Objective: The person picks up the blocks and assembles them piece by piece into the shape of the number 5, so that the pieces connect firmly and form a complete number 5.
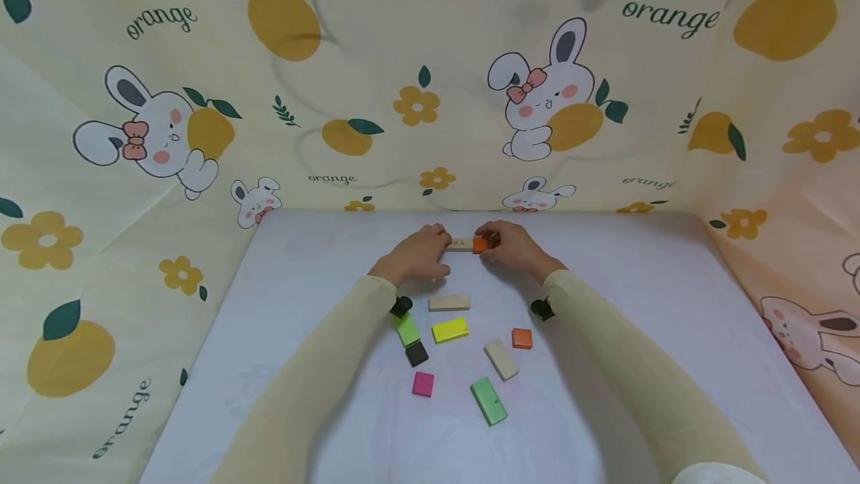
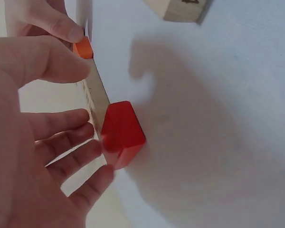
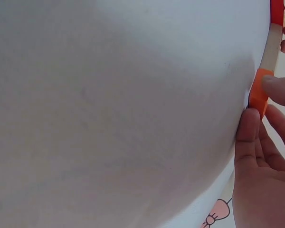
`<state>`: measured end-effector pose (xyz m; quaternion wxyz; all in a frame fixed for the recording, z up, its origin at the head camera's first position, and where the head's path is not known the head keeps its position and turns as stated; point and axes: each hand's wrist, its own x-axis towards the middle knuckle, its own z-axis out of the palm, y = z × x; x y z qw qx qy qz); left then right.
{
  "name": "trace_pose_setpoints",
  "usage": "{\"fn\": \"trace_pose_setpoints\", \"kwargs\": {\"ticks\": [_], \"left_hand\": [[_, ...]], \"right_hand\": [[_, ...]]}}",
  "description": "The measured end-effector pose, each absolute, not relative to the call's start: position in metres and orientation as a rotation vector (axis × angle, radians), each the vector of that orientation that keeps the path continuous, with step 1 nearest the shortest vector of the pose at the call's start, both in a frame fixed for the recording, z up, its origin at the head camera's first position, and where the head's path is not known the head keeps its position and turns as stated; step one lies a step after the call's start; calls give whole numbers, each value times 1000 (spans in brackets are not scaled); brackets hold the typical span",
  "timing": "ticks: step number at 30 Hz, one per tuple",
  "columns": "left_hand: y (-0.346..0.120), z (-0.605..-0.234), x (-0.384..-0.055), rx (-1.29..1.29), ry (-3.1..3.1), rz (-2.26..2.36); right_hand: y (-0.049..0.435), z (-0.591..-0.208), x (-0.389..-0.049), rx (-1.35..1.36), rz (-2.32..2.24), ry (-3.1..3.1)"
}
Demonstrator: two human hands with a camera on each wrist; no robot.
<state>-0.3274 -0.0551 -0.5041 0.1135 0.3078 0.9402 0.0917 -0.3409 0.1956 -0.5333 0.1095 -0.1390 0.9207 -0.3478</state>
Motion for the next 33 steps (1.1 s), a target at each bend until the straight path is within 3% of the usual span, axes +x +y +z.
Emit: {"fn": "trace_pose_setpoints", "kwargs": {"ticks": [13, 19, 27, 33], "left_hand": [[-82, -483, -321, 775, 2747, 850], [-108, -485, -281, 654, 2688, 1048], [-134, -503, -215, 535, 2692, 959], [-145, -518, -194, 523, 2691, 899]], "right_hand": [[205, -518, -335, -449, -1053, 2809], [192, -507, -326, -620, -882, 2860], [157, -503, -319, -888, -598, 2830], [142, -506, -322, -907, -513, 2827]]}}
